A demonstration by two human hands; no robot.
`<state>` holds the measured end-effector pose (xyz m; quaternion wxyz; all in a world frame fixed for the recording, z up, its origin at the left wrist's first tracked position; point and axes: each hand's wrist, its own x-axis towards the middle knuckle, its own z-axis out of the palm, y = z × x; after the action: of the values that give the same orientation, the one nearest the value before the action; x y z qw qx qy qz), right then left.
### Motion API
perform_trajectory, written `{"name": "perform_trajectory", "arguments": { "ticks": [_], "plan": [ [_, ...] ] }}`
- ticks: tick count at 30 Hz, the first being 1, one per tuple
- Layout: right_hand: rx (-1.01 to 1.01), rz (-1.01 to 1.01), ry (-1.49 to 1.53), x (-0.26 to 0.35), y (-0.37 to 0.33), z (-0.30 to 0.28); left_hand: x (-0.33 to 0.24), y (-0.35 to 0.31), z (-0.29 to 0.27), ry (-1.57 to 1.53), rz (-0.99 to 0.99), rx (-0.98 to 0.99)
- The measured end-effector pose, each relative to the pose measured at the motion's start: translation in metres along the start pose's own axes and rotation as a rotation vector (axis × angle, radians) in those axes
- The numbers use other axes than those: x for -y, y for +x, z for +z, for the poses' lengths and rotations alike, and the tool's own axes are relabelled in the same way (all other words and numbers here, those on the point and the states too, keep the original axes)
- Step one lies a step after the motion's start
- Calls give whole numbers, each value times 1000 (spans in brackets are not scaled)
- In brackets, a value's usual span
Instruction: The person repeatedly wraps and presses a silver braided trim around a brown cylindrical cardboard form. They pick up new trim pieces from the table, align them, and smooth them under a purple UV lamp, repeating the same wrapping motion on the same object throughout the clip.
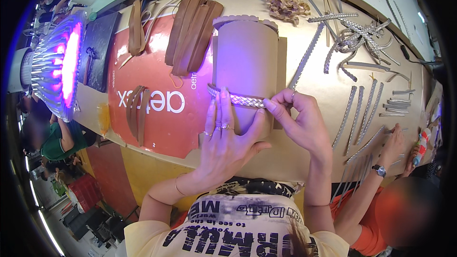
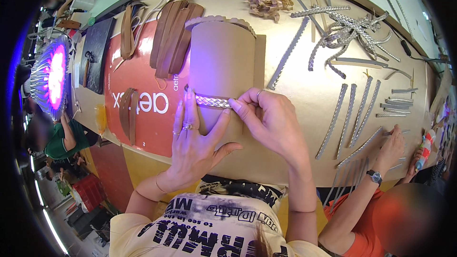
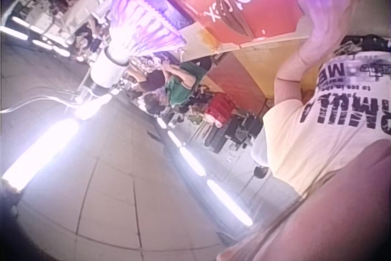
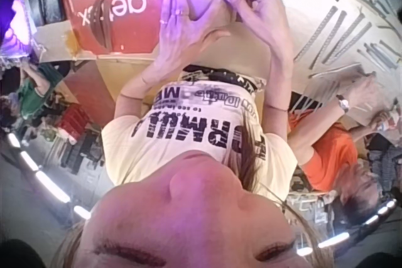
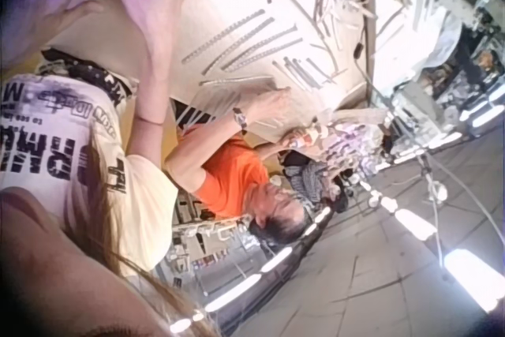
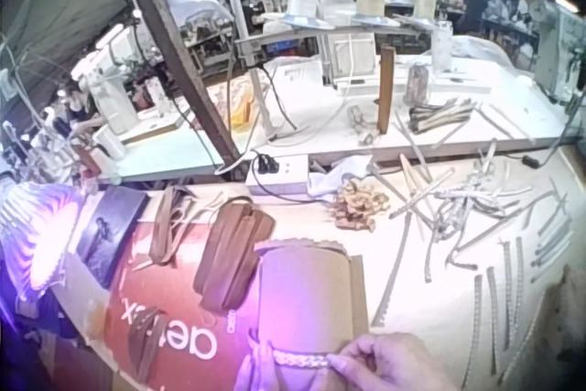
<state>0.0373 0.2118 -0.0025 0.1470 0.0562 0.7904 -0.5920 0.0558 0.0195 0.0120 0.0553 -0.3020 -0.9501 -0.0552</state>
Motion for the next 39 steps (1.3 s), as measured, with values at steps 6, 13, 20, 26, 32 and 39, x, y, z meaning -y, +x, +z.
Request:
{"name": "perform_trajectory", "arguments": {
  "ticks": [6,13,20,26,32,39],
  "plan": [
    [-92,-99,57,-11,3,10,0,0,1,-13,3,0],
    [-108,53,159,-24,2,15,2,-2,1,-46,14,7],
    [-226,97,290,-48,3,29,3,-3,2,-61,30,-17],
    [-289,23,532,-42,-4,31,4,-3,0,-67,39,-9],
    [-311,-16,537,-26,-11,37,5,-2,0,-77,44,-13],
    [-274,58,590,-30,-1,45,17,-9,-1,-245,11,-62]
  ]
}}
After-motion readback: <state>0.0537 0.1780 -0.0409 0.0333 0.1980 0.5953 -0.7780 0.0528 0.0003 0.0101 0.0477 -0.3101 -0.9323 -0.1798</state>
